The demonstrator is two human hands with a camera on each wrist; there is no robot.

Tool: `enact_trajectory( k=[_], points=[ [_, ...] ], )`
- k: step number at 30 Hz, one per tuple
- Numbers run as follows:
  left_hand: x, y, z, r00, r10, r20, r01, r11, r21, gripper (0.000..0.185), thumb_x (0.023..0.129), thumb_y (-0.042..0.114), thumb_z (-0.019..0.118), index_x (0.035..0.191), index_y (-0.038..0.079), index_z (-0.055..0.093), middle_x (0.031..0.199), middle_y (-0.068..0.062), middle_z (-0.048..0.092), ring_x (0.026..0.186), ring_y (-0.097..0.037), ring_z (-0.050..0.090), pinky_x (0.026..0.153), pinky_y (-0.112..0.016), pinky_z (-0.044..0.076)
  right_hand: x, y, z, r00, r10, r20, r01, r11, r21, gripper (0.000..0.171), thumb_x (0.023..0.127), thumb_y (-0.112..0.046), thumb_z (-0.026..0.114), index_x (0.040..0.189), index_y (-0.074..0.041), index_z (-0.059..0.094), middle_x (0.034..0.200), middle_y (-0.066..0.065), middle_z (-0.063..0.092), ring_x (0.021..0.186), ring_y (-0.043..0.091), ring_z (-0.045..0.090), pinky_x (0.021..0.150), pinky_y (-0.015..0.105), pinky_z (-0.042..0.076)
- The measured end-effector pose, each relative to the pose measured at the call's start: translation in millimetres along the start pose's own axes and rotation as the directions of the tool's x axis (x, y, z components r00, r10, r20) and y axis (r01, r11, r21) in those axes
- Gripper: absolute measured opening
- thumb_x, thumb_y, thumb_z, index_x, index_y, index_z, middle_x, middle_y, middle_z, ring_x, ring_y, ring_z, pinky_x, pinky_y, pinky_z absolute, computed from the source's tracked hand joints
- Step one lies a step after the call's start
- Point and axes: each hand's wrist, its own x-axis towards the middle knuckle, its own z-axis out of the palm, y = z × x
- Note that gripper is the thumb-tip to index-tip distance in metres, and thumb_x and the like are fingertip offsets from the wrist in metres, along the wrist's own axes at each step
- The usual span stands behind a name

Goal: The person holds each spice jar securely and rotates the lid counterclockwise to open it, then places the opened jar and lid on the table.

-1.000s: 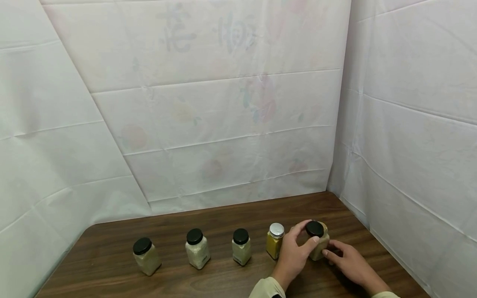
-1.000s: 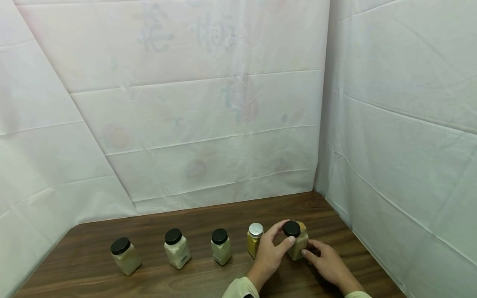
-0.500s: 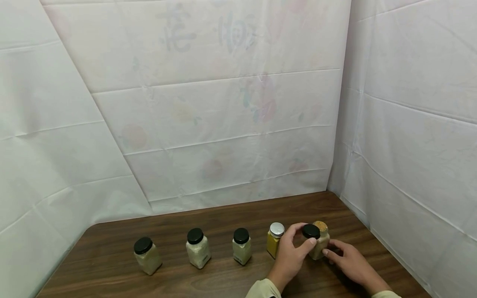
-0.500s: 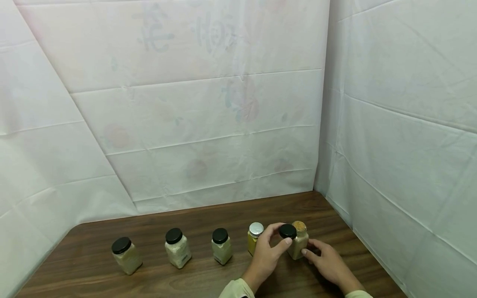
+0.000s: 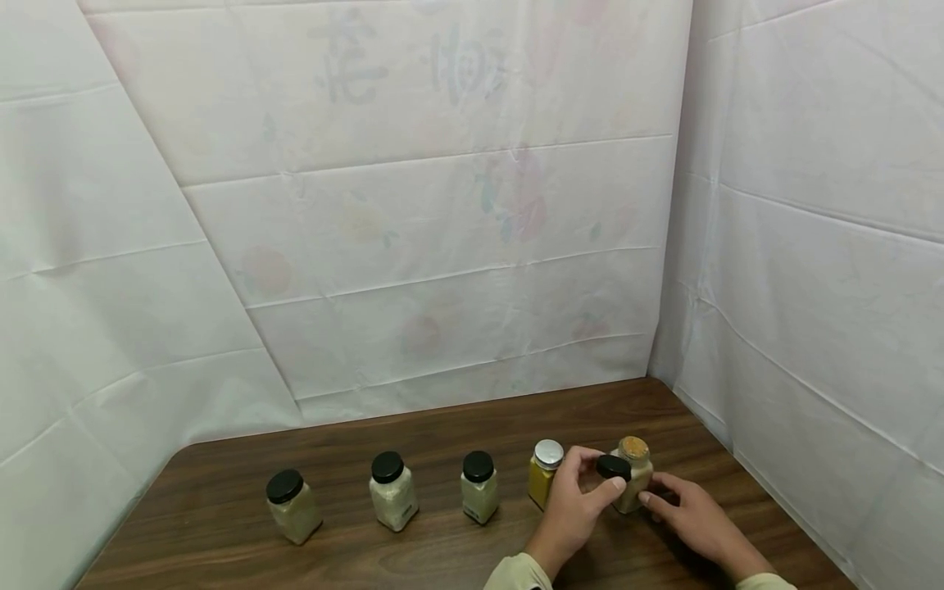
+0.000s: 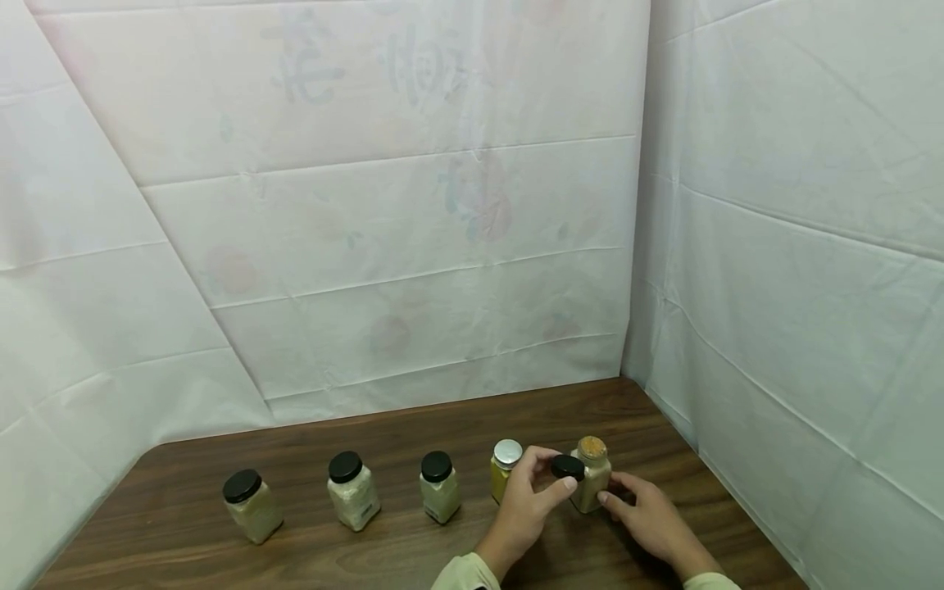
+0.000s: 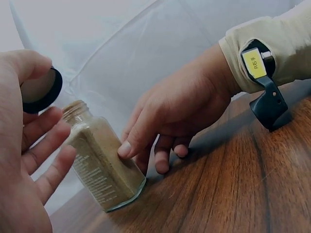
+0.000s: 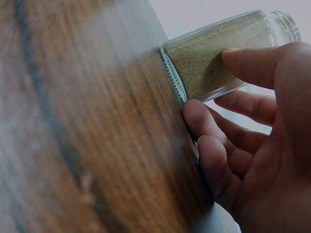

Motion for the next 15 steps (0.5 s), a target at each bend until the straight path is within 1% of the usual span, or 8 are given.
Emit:
enact_trajectory(
  k=[4,10,15],
  points=[
    [-0.5,0.0,-2.1,0.999,-0.035,-0.002,0.035,0.999,0.001,0.03,0.091,0.015,0.07,0.115,0.003,0.056,0.106,-0.002,0.062,0.091,-0.016,0.063,0.073,-0.022,0.051,-0.5,0.3,-0.8,1.0,-0.013,0.002,0.013,1.0,-0.002,0.051,0.096,-0.035,0.068,0.129,0.003,0.06,0.1,0.003,0.066,0.078,0.016,0.06,0.069,0.034,0.048],
    [-1.2,-0.2,-3.9,0.998,-0.066,-0.006,0.066,0.997,0.028,0.031,0.087,0.014,0.073,0.112,0.005,0.057,0.103,-0.002,0.062,0.09,-0.014,0.063,0.075,-0.022,0.051,0.1,1.4,-0.7,1.0,-0.008,0.007,0.008,1.0,0.0,0.053,0.096,-0.036,0.068,0.13,0.004,0.059,0.098,0.002,0.066,0.079,0.015,0.06,0.069,0.034,0.048],
    [-2.2,0.5,-6.1,0.996,-0.089,0.025,0.087,0.995,0.046,0.032,0.084,0.012,0.073,0.11,0.006,0.055,0.099,0.0,0.063,0.086,-0.011,0.065,0.074,-0.022,0.052,0.5,1.4,-0.4,1.0,-0.011,0.014,0.011,1.0,0.0,0.054,0.096,-0.037,0.067,0.131,0.004,0.059,0.096,0.002,0.066,0.079,0.016,0.06,0.07,0.035,0.048]
  ],
)
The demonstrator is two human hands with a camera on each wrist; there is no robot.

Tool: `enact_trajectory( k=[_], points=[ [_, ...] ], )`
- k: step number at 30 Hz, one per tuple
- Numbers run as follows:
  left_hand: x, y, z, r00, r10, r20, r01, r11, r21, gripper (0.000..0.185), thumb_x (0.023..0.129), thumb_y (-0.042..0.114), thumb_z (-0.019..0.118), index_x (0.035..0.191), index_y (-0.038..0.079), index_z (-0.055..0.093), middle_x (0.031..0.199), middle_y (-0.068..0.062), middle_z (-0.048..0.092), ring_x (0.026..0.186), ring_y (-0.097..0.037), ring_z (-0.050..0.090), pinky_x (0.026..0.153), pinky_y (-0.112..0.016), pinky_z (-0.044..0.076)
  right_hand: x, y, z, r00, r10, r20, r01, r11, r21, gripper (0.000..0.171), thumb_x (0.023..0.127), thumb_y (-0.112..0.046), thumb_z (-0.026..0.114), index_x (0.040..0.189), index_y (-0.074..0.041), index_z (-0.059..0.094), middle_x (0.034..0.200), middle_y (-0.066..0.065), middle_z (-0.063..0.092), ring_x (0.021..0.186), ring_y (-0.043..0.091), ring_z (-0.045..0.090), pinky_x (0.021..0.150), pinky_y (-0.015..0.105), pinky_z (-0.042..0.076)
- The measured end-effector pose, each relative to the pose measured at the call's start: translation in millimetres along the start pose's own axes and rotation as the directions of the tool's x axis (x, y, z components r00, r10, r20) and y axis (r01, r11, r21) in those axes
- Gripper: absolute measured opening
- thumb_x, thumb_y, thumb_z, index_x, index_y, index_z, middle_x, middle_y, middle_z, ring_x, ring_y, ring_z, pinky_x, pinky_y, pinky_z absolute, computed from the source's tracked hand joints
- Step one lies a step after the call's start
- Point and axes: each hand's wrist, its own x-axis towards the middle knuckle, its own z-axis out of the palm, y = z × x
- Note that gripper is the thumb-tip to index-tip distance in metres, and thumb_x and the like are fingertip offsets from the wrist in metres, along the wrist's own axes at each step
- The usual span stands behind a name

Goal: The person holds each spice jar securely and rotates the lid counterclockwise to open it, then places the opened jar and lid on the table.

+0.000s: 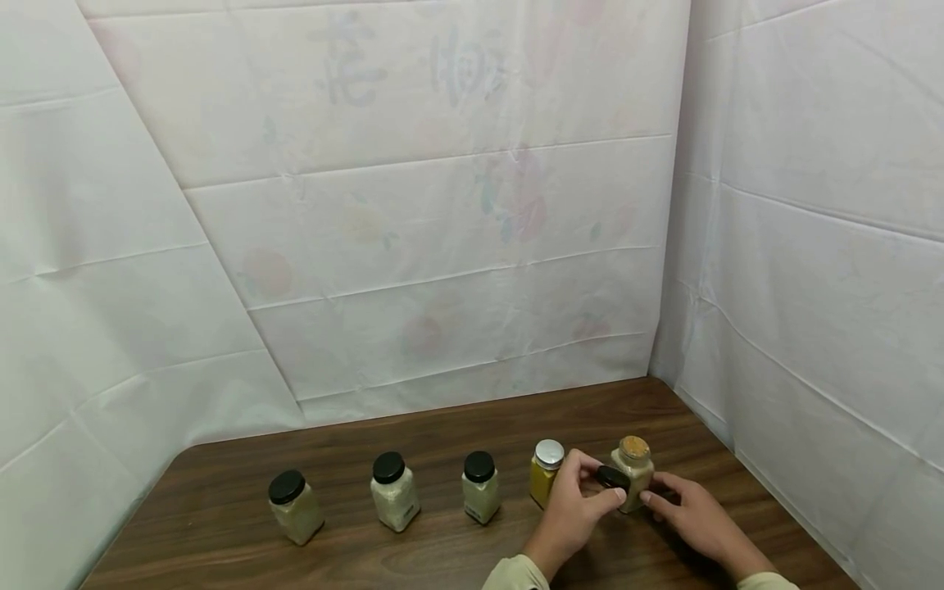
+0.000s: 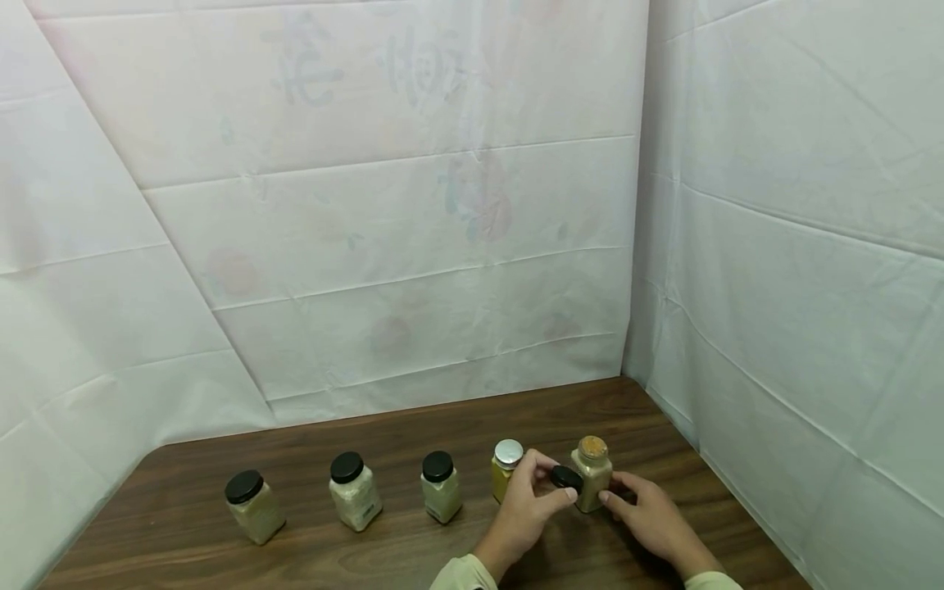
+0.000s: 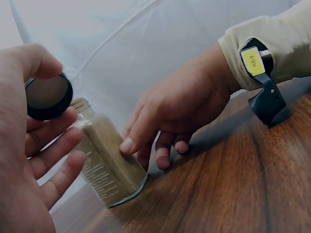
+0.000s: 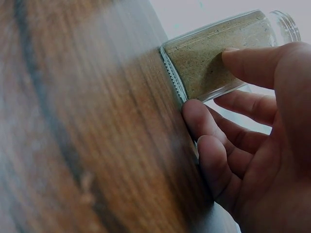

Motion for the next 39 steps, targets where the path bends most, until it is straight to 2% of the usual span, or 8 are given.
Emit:
enact_trajectory(
  k=[8,12,16,21,24,29,35,39],
  points=[
    [-0.5,-2.1,-5.9,0.997,0.031,0.07,-0.033,0.999,0.017,0.033,0.085,0.011,0.07,0.113,0.003,0.054,0.098,0.002,0.065,0.087,-0.01,0.065,0.077,-0.023,0.053,-1.3,-1.3,0.2,1.0,-0.001,-0.009,0.001,1.0,0.0,0.053,0.096,-0.036,0.068,0.131,0.004,0.059,0.095,0.002,0.066,0.078,0.016,0.06,0.07,0.035,0.048],
    [-1.0,-2.0,-8.6,0.994,0.017,0.106,-0.022,0.999,0.044,0.036,0.087,0.016,0.069,0.118,0.004,0.056,0.1,0.004,0.064,0.091,-0.009,0.064,0.081,-0.024,0.051,-0.8,-0.7,1.6,1.0,0.006,-0.014,-0.006,1.0,0.006,0.054,0.096,-0.036,0.068,0.131,0.004,0.059,0.098,0.002,0.066,0.079,0.015,0.06,0.069,0.034,0.048],
    [-1.2,-1.6,-10.0,0.99,0.002,0.143,-0.015,0.996,0.09,0.038,0.09,0.021,0.067,0.124,0.008,0.057,0.104,0.006,0.062,0.094,-0.008,0.062,0.084,-0.025,0.051,-0.4,-0.6,1.8,1.0,0.008,-0.011,-0.008,1.0,0.018,0.054,0.096,-0.035,0.068,0.131,0.004,0.059,0.1,0.003,0.066,0.079,0.016,0.061,0.068,0.033,0.048],
    [-1.3,-1.8,-8.7,0.983,0.03,0.179,-0.06,0.984,0.165,0.039,0.092,0.025,0.067,0.128,0.012,0.059,0.105,0.01,0.06,0.093,-0.005,0.061,0.083,-0.025,0.051,-0.6,-0.7,0.4,1.0,0.018,-0.002,-0.018,1.0,0.016,0.054,0.096,-0.036,0.067,0.132,0.004,0.059,0.1,0.003,0.067,0.08,0.016,0.061,0.071,0.036,0.048],
    [-1.5,-1.3,-7.7,0.98,0.058,0.192,-0.102,0.968,0.231,0.039,0.093,0.026,0.068,0.129,0.014,0.061,0.104,0.011,0.059,0.092,-0.003,0.06,0.081,-0.023,0.052,-0.6,0.0,0.1,1.0,0.019,-0.004,-0.019,1.0,0.005,0.055,0.096,-0.037,0.067,0.133,0.004,0.058,0.1,0.003,0.067,0.079,0.015,0.061,0.073,0.036,0.048],
    [-2.1,-0.7,-5.9,0.972,0.089,0.216,-0.162,0.921,0.354,0.04,0.092,0.028,0.07,0.13,0.017,0.065,0.101,0.011,0.053,0.088,0.0,0.057,0.075,-0.02,0.053,-1.3,-0.2,1.6,1.0,0.004,-0.026,-0.004,1.0,0.016,0.052,0.096,-0.032,0.068,0.13,0.005,0.059,0.099,0.003,0.067,0.079,0.015,0.062,0.071,0.033,0.049],
    [-3.7,1.5,-3.7,0.97,0.069,0.235,-0.163,0.897,0.412,0.041,0.091,0.027,0.072,0.131,0.02,0.066,0.099,0.01,0.051,0.083,0.001,0.055,0.071,-0.018,0.052,-1.6,2.5,1.5,0.999,-0.032,-0.018,0.032,0.998,0.054,0.045,0.097,-0.027,0.068,0.128,0.004,0.06,0.104,0.006,0.066,0.08,0.016,0.062,0.066,0.029,0.049],
    [-3.8,2.9,-3.2,0.963,0.053,0.264,-0.176,0.867,0.466,0.039,0.091,0.03,0.071,0.129,0.021,0.066,0.097,0.011,0.051,0.08,0.003,0.054,0.069,-0.016,0.05,-2.2,4.1,0.7,0.999,-0.047,-0.002,0.047,0.997,0.057,0.044,0.097,-0.027,0.066,0.128,0.004,0.06,0.105,0.007,0.066,0.081,0.018,0.062,0.066,0.029,0.049]
  ],
)
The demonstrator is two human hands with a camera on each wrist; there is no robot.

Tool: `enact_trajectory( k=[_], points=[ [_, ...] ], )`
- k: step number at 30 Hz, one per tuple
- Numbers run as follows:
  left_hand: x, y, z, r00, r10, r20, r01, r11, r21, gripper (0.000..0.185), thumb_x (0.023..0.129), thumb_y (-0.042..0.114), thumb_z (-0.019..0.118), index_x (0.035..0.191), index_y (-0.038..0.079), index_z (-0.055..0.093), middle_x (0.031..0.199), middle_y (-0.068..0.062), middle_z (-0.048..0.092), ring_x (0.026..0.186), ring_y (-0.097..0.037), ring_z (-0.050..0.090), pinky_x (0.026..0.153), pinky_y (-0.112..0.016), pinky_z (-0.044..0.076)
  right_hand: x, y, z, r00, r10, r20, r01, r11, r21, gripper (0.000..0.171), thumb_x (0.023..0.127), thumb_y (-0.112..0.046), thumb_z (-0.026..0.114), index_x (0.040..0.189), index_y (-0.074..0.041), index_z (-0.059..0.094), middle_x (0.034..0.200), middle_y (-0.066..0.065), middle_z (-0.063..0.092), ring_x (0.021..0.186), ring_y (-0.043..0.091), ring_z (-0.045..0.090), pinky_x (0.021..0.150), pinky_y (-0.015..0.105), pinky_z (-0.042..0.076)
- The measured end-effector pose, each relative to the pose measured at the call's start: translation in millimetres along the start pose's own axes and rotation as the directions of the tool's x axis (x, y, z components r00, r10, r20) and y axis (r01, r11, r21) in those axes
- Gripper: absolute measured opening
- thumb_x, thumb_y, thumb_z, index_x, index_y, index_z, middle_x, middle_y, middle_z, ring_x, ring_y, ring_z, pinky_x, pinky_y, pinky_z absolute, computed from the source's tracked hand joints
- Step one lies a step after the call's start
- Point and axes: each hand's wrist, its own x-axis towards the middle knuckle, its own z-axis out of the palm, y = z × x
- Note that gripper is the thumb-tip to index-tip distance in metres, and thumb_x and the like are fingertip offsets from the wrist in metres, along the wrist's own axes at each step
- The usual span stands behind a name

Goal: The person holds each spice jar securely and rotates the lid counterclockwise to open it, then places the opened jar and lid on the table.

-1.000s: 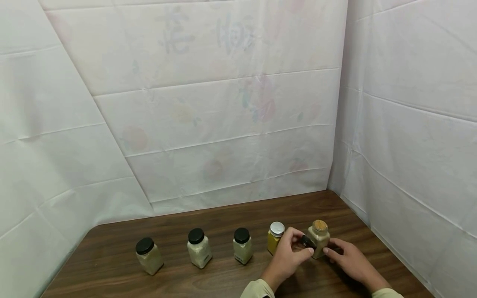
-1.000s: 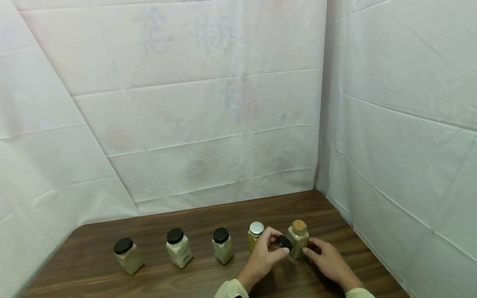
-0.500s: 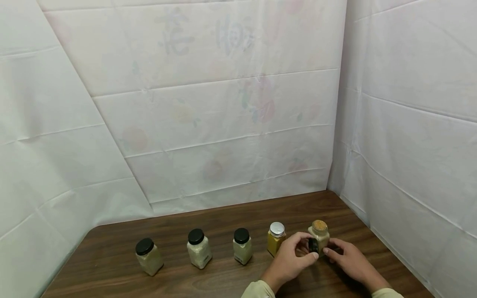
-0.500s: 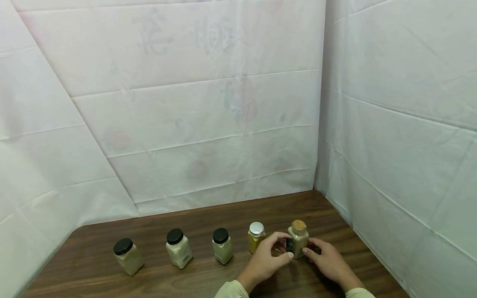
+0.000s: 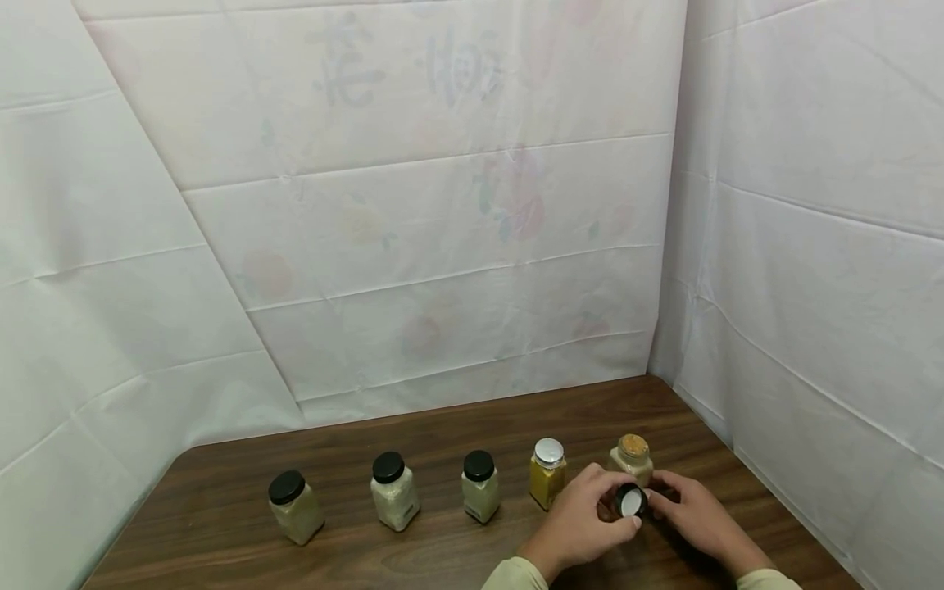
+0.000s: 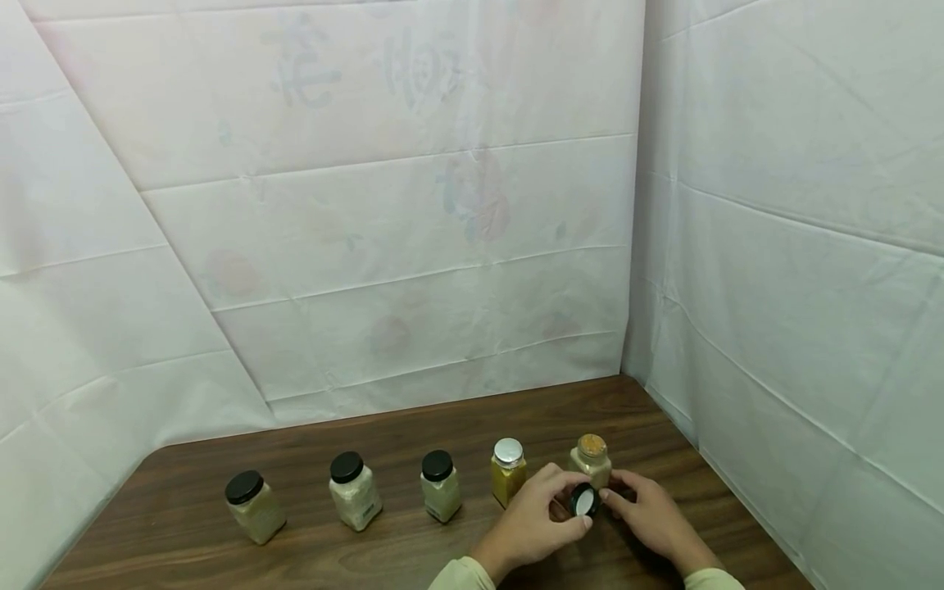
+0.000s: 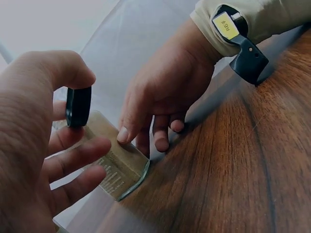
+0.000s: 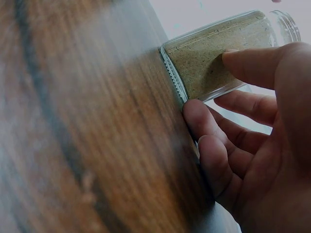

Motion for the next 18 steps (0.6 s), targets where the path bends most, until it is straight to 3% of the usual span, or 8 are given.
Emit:
enact_trajectory(
  k=[8,14,18],
  points=[
    [2.8,-0.5,1.3,0.997,-0.042,0.066,0.041,0.999,0.012,0.035,0.091,0.027,0.074,0.125,0.02,0.064,0.099,0.016,0.053,0.081,0.004,0.056,0.069,-0.017,0.05,1.0,-0.8,-1.0,1.0,0.018,-0.005,-0.018,1.0,-0.026,0.043,0.098,-0.024,0.065,0.13,0.005,0.059,0.103,0.005,0.067,0.086,0.017,0.062,0.072,0.031,0.049],
    [3.2,-0.4,3.9,0.993,-0.009,0.115,0.002,0.998,0.065,0.037,0.092,0.029,0.075,0.127,0.021,0.065,0.1,0.018,0.055,0.084,0.006,0.057,0.07,-0.014,0.049,0.6,-1.4,-2.0,1.0,0.006,-0.021,-0.008,0.997,-0.083,0.043,0.099,-0.026,0.064,0.131,0.004,0.061,0.125,0.016,0.065,0.113,0.032,0.061,0.09,0.05,0.05],
    [1.9,-0.9,5.1,0.992,0.004,0.129,-0.02,0.993,0.119,0.038,0.093,0.031,0.073,0.129,0.022,0.065,0.1,0.018,0.056,0.086,0.008,0.056,0.072,-0.012,0.047,1.0,-1.8,-2.9,1.0,0.014,-0.013,-0.015,0.996,-0.089,0.048,0.099,-0.033,0.063,0.132,0.003,0.06,0.128,0.018,0.063,0.117,0.037,0.059,0.094,0.056,0.047]
  ],
)
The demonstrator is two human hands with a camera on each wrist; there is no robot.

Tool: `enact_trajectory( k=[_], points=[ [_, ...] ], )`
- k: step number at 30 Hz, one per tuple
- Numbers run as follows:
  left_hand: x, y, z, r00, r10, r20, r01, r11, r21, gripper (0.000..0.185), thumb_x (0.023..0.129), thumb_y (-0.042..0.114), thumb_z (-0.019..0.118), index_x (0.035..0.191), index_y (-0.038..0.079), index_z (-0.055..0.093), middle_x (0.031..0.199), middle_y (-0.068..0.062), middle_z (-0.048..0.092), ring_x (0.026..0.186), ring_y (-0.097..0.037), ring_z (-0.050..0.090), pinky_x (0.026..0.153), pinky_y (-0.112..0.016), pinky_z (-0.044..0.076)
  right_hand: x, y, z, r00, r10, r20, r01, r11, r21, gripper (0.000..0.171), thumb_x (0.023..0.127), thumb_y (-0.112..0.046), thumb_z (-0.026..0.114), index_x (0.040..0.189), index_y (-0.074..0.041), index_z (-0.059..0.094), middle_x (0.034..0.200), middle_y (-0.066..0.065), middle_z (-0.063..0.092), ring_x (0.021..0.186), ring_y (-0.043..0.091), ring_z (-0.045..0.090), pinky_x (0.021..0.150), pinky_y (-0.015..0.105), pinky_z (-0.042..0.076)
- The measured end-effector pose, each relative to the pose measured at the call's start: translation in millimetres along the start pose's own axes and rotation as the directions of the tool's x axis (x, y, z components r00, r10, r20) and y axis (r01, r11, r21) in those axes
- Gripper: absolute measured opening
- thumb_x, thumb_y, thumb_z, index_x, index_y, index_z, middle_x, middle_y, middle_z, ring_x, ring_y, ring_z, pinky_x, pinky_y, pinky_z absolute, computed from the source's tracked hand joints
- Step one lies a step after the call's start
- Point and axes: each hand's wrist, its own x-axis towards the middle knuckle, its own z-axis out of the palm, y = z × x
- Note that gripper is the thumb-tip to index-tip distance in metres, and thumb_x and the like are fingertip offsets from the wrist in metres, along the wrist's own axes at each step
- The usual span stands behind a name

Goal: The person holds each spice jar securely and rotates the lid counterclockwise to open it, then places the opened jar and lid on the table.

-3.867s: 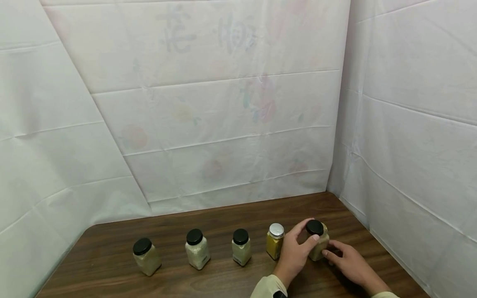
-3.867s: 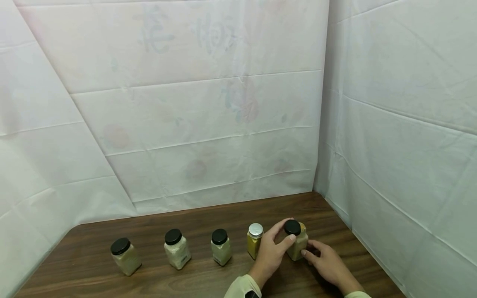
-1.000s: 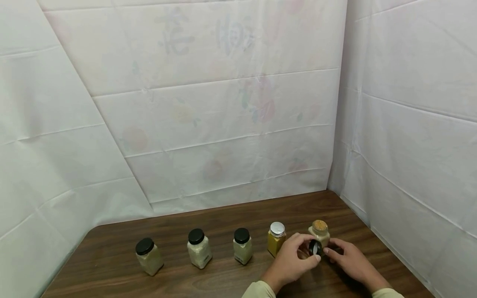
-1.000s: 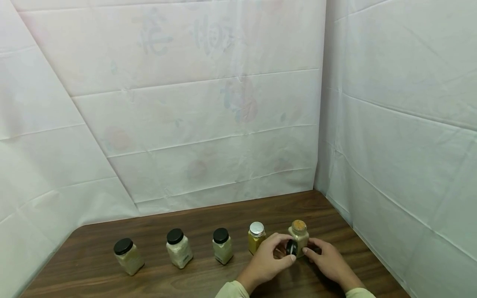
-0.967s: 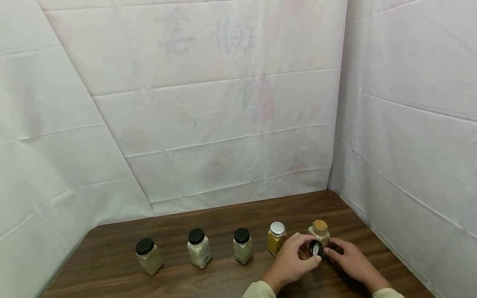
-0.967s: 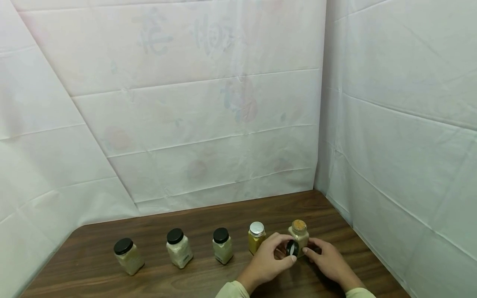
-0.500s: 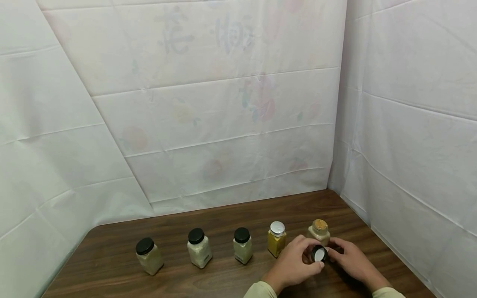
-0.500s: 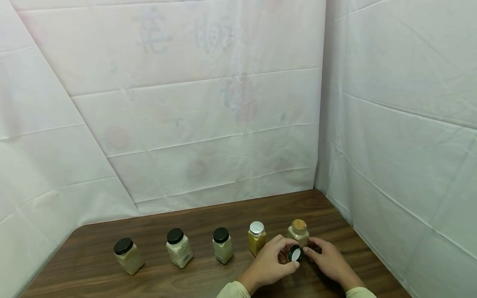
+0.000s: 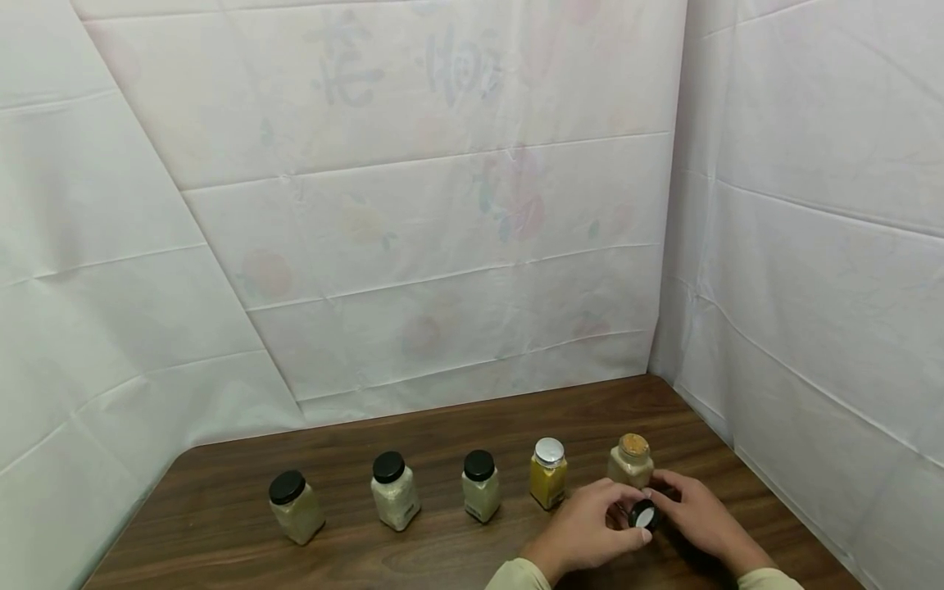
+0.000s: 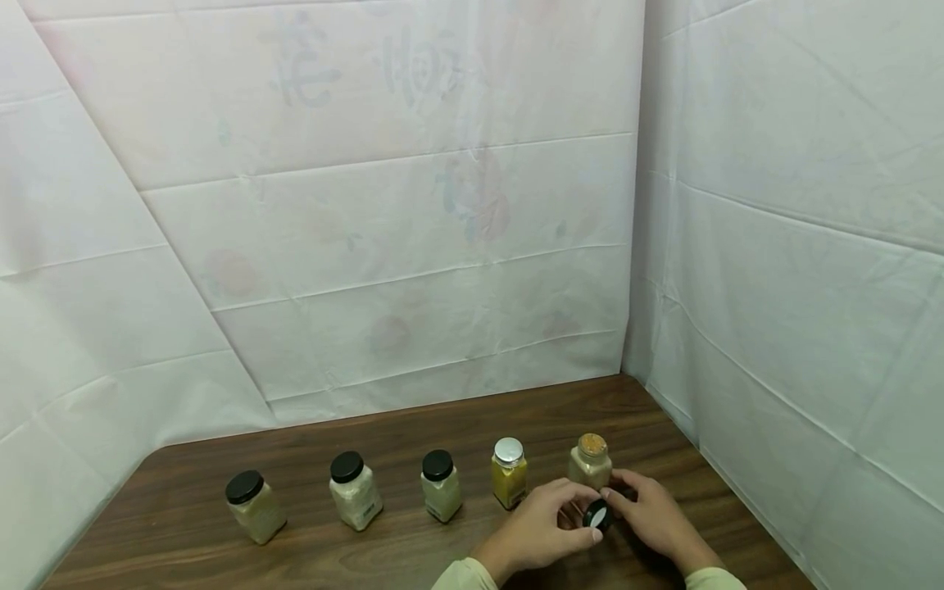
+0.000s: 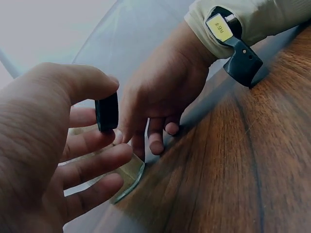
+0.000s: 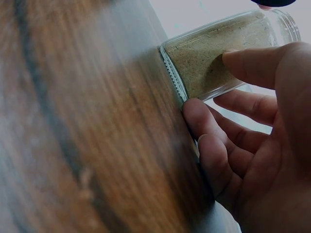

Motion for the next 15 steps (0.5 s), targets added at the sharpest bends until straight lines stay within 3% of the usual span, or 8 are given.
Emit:
enact_trajectory(
  k=[7,15],
  points=[
    [1.9,-1.0,0.5,0.997,-0.048,0.054,0.045,0.997,0.065,0.036,0.094,0.036,0.071,0.126,0.021,0.066,0.097,0.021,0.056,0.086,0.009,0.054,0.072,-0.014,0.046,-0.1,-1.4,-1.9,1.0,-0.001,0.018,0.001,1.0,0.009,0.056,0.099,-0.039,0.063,0.133,0.005,0.058,0.129,0.02,0.062,0.12,0.04,0.056,0.095,0.059,0.045],
    [5.6,0.5,6.2,0.99,-0.075,0.119,0.054,0.984,0.172,0.034,0.096,0.038,0.068,0.126,0.023,0.067,0.1,0.022,0.058,0.089,0.01,0.053,0.073,-0.015,0.046,-1.1,-1.7,-4.0,0.999,0.033,0.019,-0.034,0.999,0.042,0.054,0.098,-0.036,0.064,0.132,0.005,0.058,0.121,0.015,0.066,0.105,0.027,0.062,0.084,0.046,0.051]
  ],
)
